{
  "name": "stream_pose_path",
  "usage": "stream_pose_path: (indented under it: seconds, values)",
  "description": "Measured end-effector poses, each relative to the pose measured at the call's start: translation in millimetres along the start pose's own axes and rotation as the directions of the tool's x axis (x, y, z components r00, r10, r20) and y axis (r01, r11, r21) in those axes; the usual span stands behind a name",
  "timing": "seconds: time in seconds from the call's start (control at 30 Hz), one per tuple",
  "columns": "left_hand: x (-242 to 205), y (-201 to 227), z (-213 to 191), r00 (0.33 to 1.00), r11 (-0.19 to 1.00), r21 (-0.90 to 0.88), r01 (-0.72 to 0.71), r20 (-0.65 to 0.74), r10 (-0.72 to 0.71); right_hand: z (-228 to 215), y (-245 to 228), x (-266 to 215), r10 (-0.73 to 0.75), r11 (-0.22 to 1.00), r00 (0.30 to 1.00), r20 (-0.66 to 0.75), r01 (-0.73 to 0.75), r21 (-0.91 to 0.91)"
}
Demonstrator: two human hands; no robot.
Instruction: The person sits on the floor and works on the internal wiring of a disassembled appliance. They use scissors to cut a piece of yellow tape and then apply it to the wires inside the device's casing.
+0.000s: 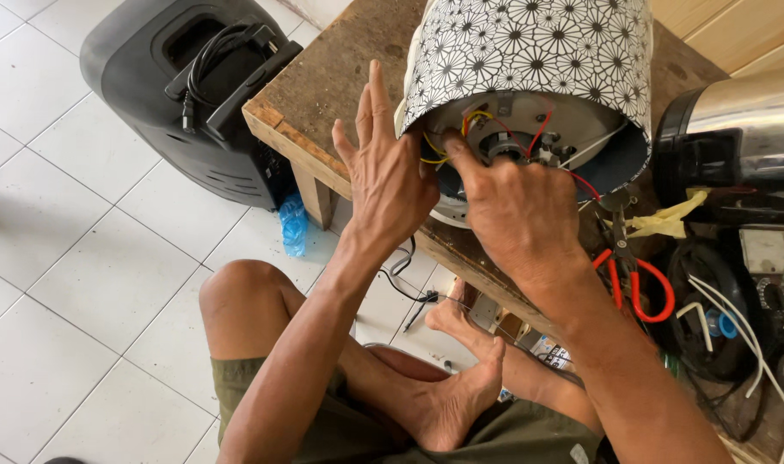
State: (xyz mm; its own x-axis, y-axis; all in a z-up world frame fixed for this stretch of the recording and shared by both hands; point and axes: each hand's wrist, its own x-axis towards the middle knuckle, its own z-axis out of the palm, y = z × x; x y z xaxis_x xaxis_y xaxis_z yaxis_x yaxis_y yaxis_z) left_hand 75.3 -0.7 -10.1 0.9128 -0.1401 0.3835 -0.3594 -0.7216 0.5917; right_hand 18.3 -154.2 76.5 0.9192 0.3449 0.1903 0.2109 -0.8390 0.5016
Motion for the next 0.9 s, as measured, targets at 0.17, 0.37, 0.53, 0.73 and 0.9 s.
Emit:
stream_pose_path:
  seconds: [0.17, 0.37, 0.53, 0.73, 0.9]
  values:
    - [-4.2, -10.5, 0.9, 0.997, 0.991, -0.114, -0.068, -0.050, 0.063, -24.9, 6.2, 11.2, -0.044, 0.989, 0.983, 0.180, 0.017, 0.147]
    - [-3.3, -13.0, -1.4, 0.992, 0.977, -0.187, -0.103, -0.091, 0.087, -32.3, 2.4, 15.3, -0.026, 0.988, 0.979, 0.203, -0.006, 0.157]
    - [-0.7, -19.1, 9.9, 0.983, 0.979, -0.140, -0.148, -0.129, 0.130, -24.5, 0.0, 13.4, -0.016, 0.996, 0.976, 0.216, -0.003, 0.088]
    - [-7.1, -18.3, 14.5, 0.974, 0.983, -0.080, -0.163, -0.174, 0.147, -16.4, -1.2, 10.2, -0.011, 0.998, 0.981, 0.192, 0.000, 0.059]
    - [-20.5, -0.5, 13.9, 0.974, 0.989, -0.065, -0.132, -0.195, 0.117, -5.4, 0.4, 0.6, -0.078, 0.993, 0.997, 0.018, 0.076, 0.093]
